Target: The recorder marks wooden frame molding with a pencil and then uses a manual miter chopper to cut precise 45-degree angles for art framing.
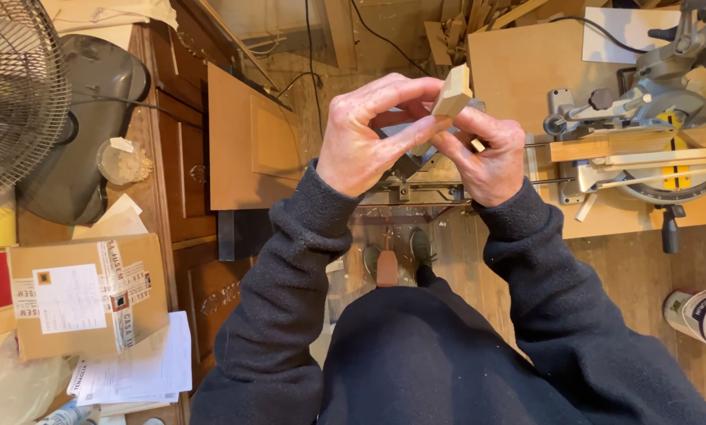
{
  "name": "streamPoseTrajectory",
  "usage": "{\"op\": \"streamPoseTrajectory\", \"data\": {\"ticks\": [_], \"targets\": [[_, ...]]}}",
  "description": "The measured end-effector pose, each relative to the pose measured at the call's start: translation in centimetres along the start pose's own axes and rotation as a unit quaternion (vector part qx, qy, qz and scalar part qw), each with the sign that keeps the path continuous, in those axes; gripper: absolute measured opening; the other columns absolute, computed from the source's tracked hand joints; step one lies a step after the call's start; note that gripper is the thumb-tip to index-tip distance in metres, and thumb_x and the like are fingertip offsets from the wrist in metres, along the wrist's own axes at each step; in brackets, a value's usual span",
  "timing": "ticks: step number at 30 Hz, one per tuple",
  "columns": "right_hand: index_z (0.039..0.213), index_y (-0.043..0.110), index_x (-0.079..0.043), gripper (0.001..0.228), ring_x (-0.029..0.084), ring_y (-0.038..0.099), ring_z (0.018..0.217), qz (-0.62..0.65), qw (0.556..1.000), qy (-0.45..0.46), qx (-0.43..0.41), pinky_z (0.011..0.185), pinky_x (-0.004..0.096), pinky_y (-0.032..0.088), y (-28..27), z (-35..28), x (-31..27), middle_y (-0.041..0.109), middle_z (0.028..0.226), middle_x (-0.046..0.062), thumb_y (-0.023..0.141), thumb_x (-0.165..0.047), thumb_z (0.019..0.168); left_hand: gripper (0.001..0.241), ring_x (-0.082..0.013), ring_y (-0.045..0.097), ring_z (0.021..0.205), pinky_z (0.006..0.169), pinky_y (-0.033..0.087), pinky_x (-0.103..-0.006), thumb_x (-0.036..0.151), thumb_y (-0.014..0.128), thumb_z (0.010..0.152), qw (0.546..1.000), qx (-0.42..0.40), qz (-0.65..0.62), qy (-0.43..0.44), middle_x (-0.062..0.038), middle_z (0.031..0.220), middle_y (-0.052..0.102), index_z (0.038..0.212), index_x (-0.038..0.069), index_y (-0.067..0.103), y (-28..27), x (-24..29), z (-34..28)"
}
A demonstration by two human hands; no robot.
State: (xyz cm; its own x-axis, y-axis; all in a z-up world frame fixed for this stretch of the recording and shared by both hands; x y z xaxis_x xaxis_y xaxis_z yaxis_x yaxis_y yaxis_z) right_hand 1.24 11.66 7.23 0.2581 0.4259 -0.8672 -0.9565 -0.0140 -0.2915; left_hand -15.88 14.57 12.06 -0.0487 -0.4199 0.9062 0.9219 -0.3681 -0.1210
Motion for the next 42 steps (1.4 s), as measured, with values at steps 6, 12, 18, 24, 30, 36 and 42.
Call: {"op": "streamPoseTrajectory", "data": {"ticks": [6, 12, 18, 24, 30, 36, 42], "targets": [[0.134, 0.068, -0.003, 0.036, 0.006, 0.067, 0.076, -0.025, 1.000, 0.010, -0.007, 0.073, 0.022, 0.053, 0.2, 0.3, -2.2, 0.077, 0.107, 0.007, 0.076, -0.002, 0.099, 0.030, -0.0120, 0.073, 0.101, 0.089, 0.064, -0.0262, 0.004, 0.077, 0.100, 0.999, -0.029, 0.005, 0.015, -0.004, 0.112, 0.072, 0.129, 0.004, 0.069, -0.9, 0.3, 0.0], [0.135, 0.069, -0.004, 0.036, 0.009, 0.064, 0.076, -0.029, 0.999, 0.009, 0.012, 0.072, 0.024, 0.052, 0.6, -0.2, -1.8, 0.077, 0.103, 0.009, 0.077, -0.002, 0.100, 0.034, -0.0140, 0.072, 0.106, 0.092, 0.065, -0.0277, 0.003, 0.075, 0.102, 0.997, -0.058, -0.049, -0.016, -0.007, 0.115, 0.069, 0.134, 0.003, 0.066, -1.2, -1.4, 0.1], [0.133, 0.069, -0.004, 0.041, 0.009, 0.064, 0.065, -0.119, 0.993, -0.002, 0.014, 0.065, 0.026, 0.052, -0.2, -0.3, -5.5, 0.078, 0.108, 0.014, 0.080, -0.008, 0.094, 0.033, -0.0146, 0.074, 0.107, 0.091, 0.066, -0.0283, 0.002, 0.074, 0.100, 0.993, -0.062, -0.085, -0.046, -0.008, 0.118, 0.071, 0.132, 0.002, 0.067, -1.3, 0.3, 0.1], [0.131, 0.070, -0.005, 0.038, 0.015, 0.070, 0.069, -0.173, 0.985, 0.000, 0.016, 0.065, 0.029, 0.054, -1.1, -0.4, -8.9, 0.077, 0.105, 0.014, 0.081, -0.012, 0.095, 0.026, -0.0154, 0.072, 0.104, 0.099, 0.061, -0.0317, 0.001, 0.073, 0.103, 0.974, -0.077, -0.189, -0.093, -0.010, 0.123, 0.073, 0.128, -0.003, 0.069, -0.5, -0.8, -0.2], [0.129, 0.073, -0.006, 0.040, 0.017, 0.068, 0.062, -0.194, 0.980, 0.032, 0.026, 0.061, 0.030, 0.053, -1.9, -1.2, -8.7, 0.076, 0.092, 0.013, 0.084, -0.014, 0.091, 0.025, -0.0164, 0.071, 0.116, 0.105, 0.060, -0.0329, -0.001, 0.070, 0.103, 0.968, -0.064, -0.222, -0.099, -0.008, 0.125, 0.073, 0.128, -0.001, 0.068, 0.6, -0.2, -0.4], [0.120, 0.074, -0.006, 0.043, 0.014, 0.056, 0.056, -0.081, 0.987, 0.137, 0.006, 0.056, 0.026, 0.047, -4.7, -8.5, -4.4, 0.077, 0.087, 0.009, 0.086, -0.016, 0.080, 0.027, -0.0149, 0.071, 0.104, 0.091, 0.060, -0.0295, -0.004, 0.071, 0.096, 0.978, -0.072, -0.079, -0.180, -0.010, 0.115, 0.074, 0.123, -0.002, 0.072, 5.8, 1.0, -3.8], [0.115, 0.081, -0.004, 0.031, 0.007, 0.051, 0.060, -0.041, 0.890, 0.445, 0.086, 0.056, 0.024, 0.044, -8.5, -26.8, 5.8, 0.073, 0.075, 0.006, 0.081, -0.014, 0.085, 0.033, -0.0126, 0.069, 0.107, 0.096, 0.058, -0.0291, 0.005, 0.069, 0.098, 0.902, -0.105, -0.278, -0.314, -0.009, 0.123, 0.072, 0.131, -0.003, 0.065, 21.2, -9.4, -12.0]]}}
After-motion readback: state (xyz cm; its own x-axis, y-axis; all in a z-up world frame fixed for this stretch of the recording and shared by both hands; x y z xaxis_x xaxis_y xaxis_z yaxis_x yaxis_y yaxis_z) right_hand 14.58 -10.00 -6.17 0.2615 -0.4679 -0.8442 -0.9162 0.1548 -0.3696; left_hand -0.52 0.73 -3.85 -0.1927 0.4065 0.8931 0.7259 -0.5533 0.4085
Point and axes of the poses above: each hand's wrist, its own z-axis towards the middle knuckle, its own y-axis out of the palm, x = y × z, the point moved 6 cm from there along z, towards the middle knuckle
